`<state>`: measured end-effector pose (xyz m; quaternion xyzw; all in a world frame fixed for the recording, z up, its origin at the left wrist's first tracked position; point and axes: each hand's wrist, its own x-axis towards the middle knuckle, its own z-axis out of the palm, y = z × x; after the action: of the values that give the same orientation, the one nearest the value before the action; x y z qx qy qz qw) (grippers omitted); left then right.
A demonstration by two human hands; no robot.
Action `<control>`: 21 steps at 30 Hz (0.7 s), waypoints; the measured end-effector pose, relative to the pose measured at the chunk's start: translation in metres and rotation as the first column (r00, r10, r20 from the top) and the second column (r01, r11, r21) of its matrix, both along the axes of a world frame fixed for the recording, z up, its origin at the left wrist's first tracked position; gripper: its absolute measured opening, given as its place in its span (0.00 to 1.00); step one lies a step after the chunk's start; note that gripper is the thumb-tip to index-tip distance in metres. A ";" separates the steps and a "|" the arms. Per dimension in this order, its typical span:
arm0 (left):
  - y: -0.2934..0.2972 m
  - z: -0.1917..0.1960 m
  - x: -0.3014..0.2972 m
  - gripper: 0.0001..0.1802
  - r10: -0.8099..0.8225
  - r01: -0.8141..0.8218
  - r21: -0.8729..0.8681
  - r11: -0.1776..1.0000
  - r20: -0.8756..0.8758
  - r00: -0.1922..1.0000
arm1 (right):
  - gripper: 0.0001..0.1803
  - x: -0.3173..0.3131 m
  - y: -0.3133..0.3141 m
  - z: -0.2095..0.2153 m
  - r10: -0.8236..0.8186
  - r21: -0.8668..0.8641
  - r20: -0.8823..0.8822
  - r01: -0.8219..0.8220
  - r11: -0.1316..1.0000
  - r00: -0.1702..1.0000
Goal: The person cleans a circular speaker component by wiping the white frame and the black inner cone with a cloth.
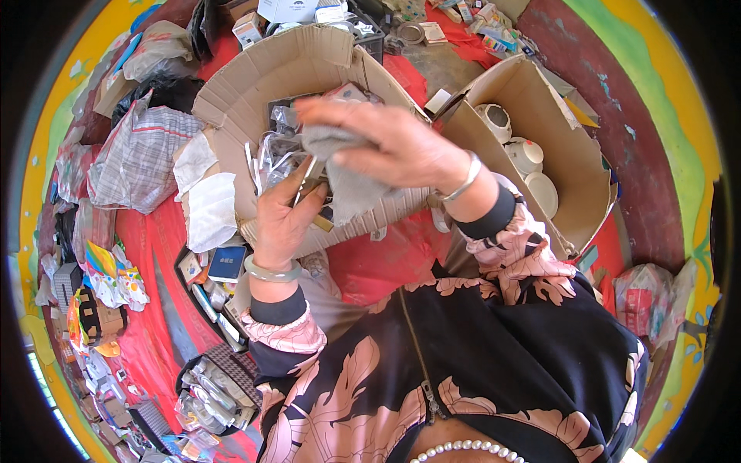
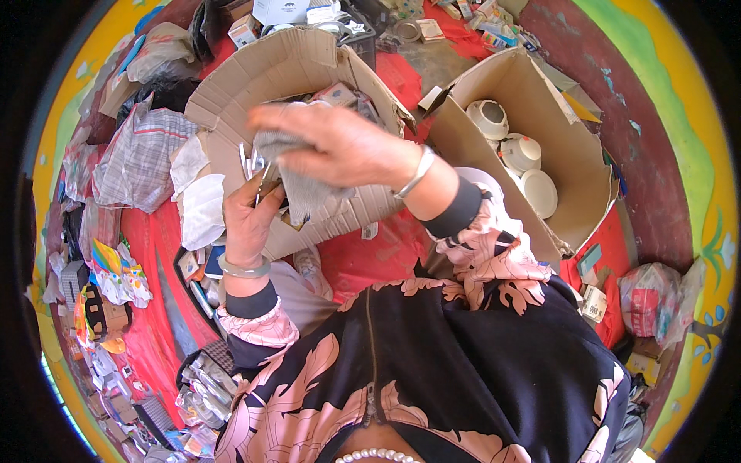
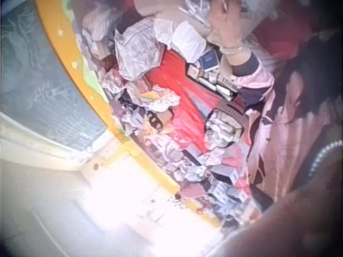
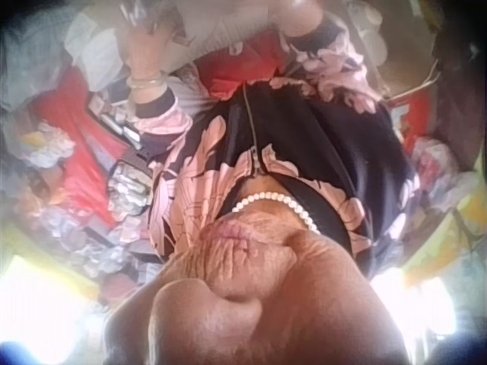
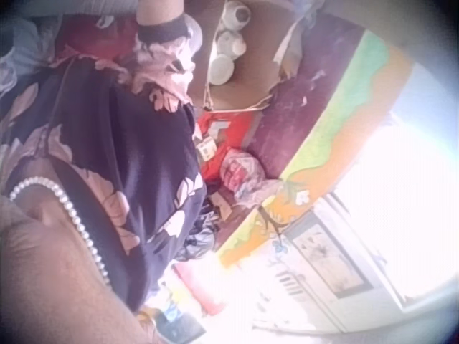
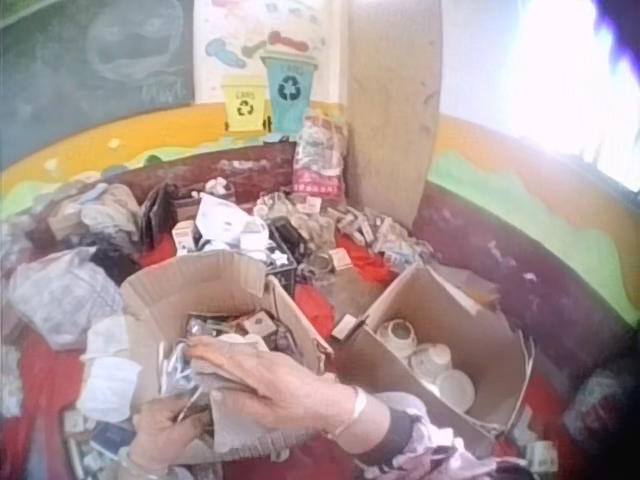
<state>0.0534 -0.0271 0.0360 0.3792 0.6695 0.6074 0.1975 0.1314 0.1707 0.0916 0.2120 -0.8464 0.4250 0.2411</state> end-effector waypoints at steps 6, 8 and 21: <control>0.004 -0.001 0.002 0.21 -0.009 0.009 -0.022 1.000 -0.007 1.000 | 0.25 -0.009 0.009 -0.019 -0.032 0.270 -0.068 0.049 0.962 0.997; 0.004 0.002 0.002 0.22 -0.002 0.000 -0.031 1.000 -0.056 0.998 | 0.20 -0.006 0.010 -0.014 -0.062 0.353 -0.029 0.068 0.933 0.998; 0.000 0.016 0.006 0.25 -0.035 0.026 -0.108 0.994 -0.088 0.996 | 0.14 -0.007 -0.007 -0.003 -0.093 0.349 -0.187 0.154 0.924 0.978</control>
<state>0.0591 -0.0272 0.0516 0.4052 0.7031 0.5503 0.1965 0.1245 0.1639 0.0891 0.2337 -0.8986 0.2265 0.2942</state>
